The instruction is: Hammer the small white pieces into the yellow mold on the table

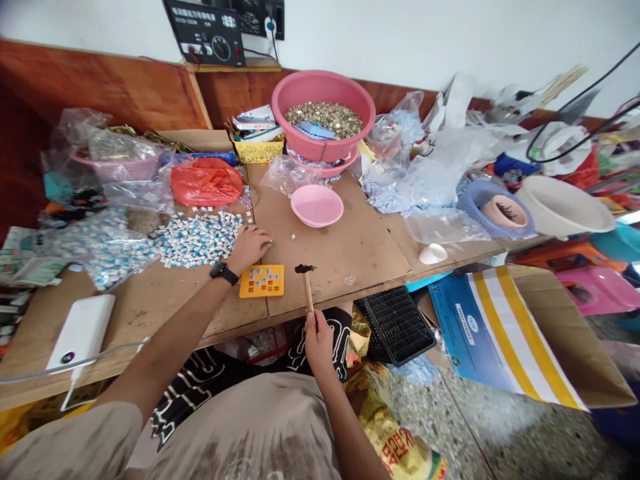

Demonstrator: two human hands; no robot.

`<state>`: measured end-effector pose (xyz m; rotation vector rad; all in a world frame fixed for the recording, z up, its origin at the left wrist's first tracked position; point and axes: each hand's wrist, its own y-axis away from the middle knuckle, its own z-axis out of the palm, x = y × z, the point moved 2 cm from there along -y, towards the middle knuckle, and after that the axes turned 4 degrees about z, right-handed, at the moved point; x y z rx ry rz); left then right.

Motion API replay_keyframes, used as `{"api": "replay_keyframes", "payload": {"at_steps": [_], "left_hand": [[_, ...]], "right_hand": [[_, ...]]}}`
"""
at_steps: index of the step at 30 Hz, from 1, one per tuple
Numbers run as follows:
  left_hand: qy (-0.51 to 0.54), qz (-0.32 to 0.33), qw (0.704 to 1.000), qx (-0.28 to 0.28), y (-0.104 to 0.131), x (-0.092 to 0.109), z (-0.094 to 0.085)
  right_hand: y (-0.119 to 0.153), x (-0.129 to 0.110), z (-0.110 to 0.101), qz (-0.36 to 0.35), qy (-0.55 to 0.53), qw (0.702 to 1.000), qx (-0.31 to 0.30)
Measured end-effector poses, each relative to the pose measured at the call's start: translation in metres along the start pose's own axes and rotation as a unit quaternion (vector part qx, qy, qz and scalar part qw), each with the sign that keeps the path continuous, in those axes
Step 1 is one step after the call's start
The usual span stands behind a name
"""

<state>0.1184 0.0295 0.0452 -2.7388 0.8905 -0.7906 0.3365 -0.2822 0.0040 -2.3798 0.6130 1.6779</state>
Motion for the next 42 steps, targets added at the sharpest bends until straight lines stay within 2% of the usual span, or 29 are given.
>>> {"api": "replay_keyframes", "payload": {"at_steps": [2,6,10,13,16,19,21,24,28,31,33,38,42], "left_hand": [[-0.013,0.025,0.999,-0.015,-0.009,-0.005,0.002],[-0.024,0.001,1.0,-0.001,-0.015,-0.01,0.003],[0.027,-0.033,0.999,0.03,0.001,-0.001,-0.002],[0.093,-0.06,0.992,0.058,0.033,0.009,-0.011],[0.101,-0.078,0.987,0.094,0.08,0.017,-0.025],[0.108,-0.092,0.986,0.093,0.125,0.024,-0.035],[0.108,-0.095,0.987,0.079,0.147,0.027,-0.035],[0.108,-0.091,0.987,0.081,0.166,0.03,-0.025],[0.106,-0.145,0.976,0.125,0.173,0.031,-0.001],[0.095,-0.198,0.966,0.139,0.173,0.036,0.008],[0.073,-0.195,0.97,0.127,0.171,0.041,0.004],[-0.014,-0.119,0.992,0.049,0.167,0.052,-0.015],[0.027,-0.107,0.993,0.05,0.164,0.048,-0.014]], "right_hand": [[0.002,0.004,-0.004,0.003,-0.005,1.0,0.013],[0.006,0.016,-0.009,0.014,-0.007,1.0,0.015],[0.007,0.03,-0.009,0.036,-0.03,0.999,0.004],[0.008,0.036,-0.009,0.039,-0.034,0.999,-0.001],[0.008,0.039,-0.008,0.035,-0.018,0.999,-0.006],[0.009,0.038,-0.005,0.035,-0.001,0.999,-0.021],[0.009,0.036,-0.003,0.034,0.002,0.999,-0.031],[0.01,0.029,0.001,0.031,-0.001,0.999,-0.042],[0.01,0.019,0.005,0.029,-0.001,0.998,-0.052],[0.011,0.017,0.007,0.034,-0.01,0.998,-0.054],[0.013,0.018,0.007,0.037,-0.018,0.998,-0.05],[0.015,0.022,0.007,0.033,-0.023,0.998,-0.051],[0.017,0.02,0.009,0.03,-0.017,0.998,-0.051]]}}
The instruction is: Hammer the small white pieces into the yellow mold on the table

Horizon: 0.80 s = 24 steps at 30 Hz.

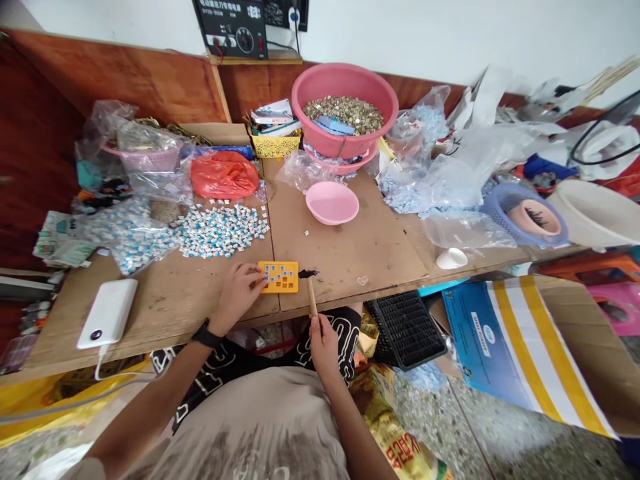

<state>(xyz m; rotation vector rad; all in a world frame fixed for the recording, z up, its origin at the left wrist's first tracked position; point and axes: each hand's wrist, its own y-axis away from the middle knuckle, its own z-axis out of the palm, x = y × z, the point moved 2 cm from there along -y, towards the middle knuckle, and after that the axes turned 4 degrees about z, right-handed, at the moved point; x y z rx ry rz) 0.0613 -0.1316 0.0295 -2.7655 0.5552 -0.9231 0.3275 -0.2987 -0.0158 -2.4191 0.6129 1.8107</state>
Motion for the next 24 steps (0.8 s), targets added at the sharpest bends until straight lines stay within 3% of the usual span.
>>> {"api": "replay_keyframes", "payload": {"at_steps": [7,12,18,21,24], "left_hand": [[0.015,-0.008,1.0,0.006,-0.001,-0.004,0.002],[-0.009,0.005,1.0,-0.011,-0.003,0.002,0.0],[0.021,-0.066,0.995,0.076,0.012,-0.003,0.0],[0.04,-0.059,0.992,0.109,0.022,-0.008,-0.005],[0.061,-0.003,0.994,0.089,0.023,-0.008,-0.008]], "right_hand": [[0.001,-0.007,0.0,-0.019,0.022,1.0,-0.008],[-0.001,-0.033,-0.01,-0.054,0.101,0.993,-0.04],[0.008,-0.07,0.004,-0.111,0.074,0.988,-0.083],[0.008,-0.066,0.016,-0.118,0.066,0.988,-0.074],[0.004,-0.053,0.02,-0.102,0.07,0.99,-0.065]]}}
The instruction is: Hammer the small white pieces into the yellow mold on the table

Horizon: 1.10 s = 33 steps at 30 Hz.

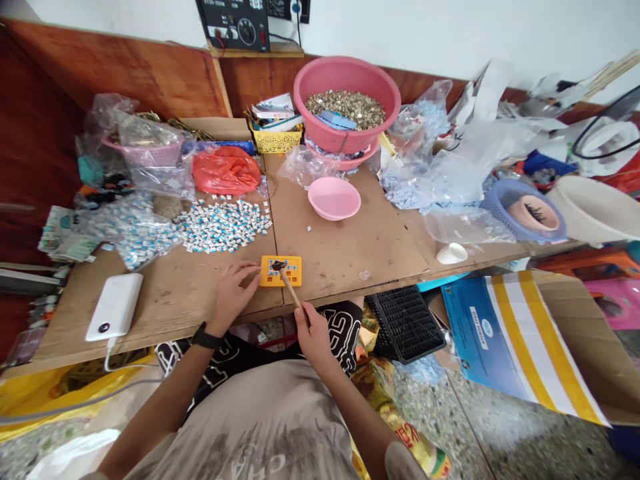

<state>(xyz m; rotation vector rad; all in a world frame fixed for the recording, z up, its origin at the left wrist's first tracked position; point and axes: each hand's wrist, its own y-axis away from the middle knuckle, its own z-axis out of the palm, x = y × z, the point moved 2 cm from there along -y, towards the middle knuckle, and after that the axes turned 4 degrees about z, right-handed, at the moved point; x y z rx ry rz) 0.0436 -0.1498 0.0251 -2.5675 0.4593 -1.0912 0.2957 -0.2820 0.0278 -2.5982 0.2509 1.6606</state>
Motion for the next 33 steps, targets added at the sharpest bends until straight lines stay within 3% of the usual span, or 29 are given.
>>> {"api": "replay_keyframes", "payload": {"at_steps": [4,10,16,21,29,33], "left_hand": [[-0.01,0.051,0.997,-0.05,-0.01,0.005,0.006],[-0.074,0.077,0.989,-0.102,-0.025,0.01,0.013],[-0.024,0.043,0.996,-0.079,-0.019,0.001,0.019],[-0.029,0.01,0.998,-0.059,-0.012,0.006,0.025],[-0.051,0.035,0.993,-0.099,-0.022,0.014,0.018],[-0.038,-0.012,0.998,-0.057,-0.018,0.011,0.017]], "right_hand": [[0.0,0.015,-0.004,0.022,-0.001,1.0,0.015],[0.004,0.021,-0.011,0.04,-0.016,0.999,0.029],[0.007,0.025,-0.013,0.065,-0.019,0.997,0.035],[0.007,0.023,-0.012,0.061,-0.014,0.998,0.028],[-0.003,0.019,-0.013,0.042,0.029,0.998,0.022],[-0.004,0.007,-0.017,0.02,0.061,0.998,-0.009]]}}
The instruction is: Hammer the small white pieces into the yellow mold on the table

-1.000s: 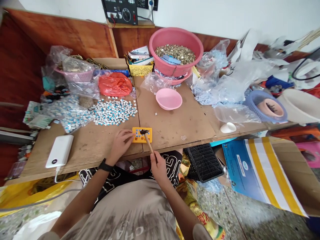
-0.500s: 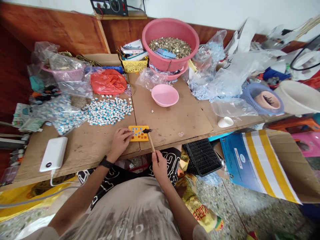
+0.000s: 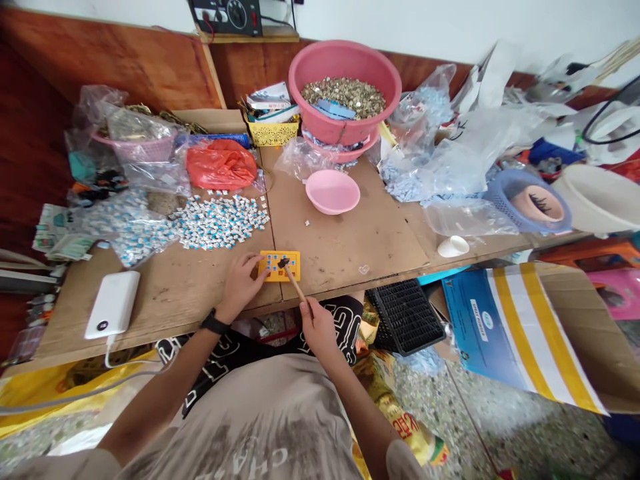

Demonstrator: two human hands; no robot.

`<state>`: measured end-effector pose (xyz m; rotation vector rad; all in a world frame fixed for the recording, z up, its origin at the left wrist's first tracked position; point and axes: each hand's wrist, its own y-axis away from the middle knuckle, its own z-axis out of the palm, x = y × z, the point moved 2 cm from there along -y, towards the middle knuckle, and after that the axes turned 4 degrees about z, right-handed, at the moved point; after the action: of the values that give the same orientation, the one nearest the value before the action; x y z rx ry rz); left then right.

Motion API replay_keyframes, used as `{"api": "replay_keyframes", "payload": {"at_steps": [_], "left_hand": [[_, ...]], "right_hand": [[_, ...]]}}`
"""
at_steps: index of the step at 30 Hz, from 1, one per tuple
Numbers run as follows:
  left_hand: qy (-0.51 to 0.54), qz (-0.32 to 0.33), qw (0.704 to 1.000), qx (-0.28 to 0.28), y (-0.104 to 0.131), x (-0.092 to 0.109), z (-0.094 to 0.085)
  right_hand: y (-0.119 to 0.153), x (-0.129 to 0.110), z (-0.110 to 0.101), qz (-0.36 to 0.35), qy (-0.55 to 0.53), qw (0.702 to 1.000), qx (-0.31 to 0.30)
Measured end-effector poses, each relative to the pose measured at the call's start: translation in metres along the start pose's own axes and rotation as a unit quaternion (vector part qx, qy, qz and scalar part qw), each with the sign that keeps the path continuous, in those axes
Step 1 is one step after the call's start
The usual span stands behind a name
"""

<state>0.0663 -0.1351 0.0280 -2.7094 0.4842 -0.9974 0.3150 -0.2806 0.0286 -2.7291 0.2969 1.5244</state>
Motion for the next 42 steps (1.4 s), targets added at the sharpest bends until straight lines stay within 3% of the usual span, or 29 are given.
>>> {"api": "replay_keyframes", "payload": {"at_steps": [4,8,12,19,24,31,36,39,42], "left_hand": [[0.018,-0.031,0.997,0.062,0.014,-0.006,-0.004],[0.029,-0.087,0.991,0.093,0.015,-0.026,-0.013],[-0.011,-0.137,0.985,0.1,-0.011,-0.049,-0.027],[-0.134,-0.124,0.979,0.087,-0.069,-0.065,-0.04],[-0.149,-0.116,0.98,0.059,-0.081,-0.072,-0.038],[-0.165,-0.079,0.983,0.019,-0.061,-0.061,-0.031],[-0.154,-0.08,0.985,0.002,-0.059,-0.056,-0.032],[-0.066,-0.013,0.998,-0.017,-0.057,-0.039,-0.031],[0.026,0.082,0.993,-0.086,-0.051,-0.006,-0.019]], "right_hand": [[0.005,-0.013,0.004,-0.04,0.004,0.999,-0.001],[-0.001,-0.013,0.018,-0.036,0.043,0.998,-0.019],[-0.009,-0.004,0.02,-0.015,-0.002,1.0,-0.003],[-0.003,0.018,0.017,0.029,-0.066,0.997,0.027],[0.004,0.028,0.015,0.051,-0.084,0.994,0.036],[0.006,0.032,0.014,0.07,-0.101,0.992,0.043],[0.004,0.033,0.014,0.07,-0.108,0.991,0.045],[0.005,0.037,0.014,0.073,-0.119,0.989,0.044],[0.006,0.04,0.012,0.077,-0.128,0.988,0.049]]}}
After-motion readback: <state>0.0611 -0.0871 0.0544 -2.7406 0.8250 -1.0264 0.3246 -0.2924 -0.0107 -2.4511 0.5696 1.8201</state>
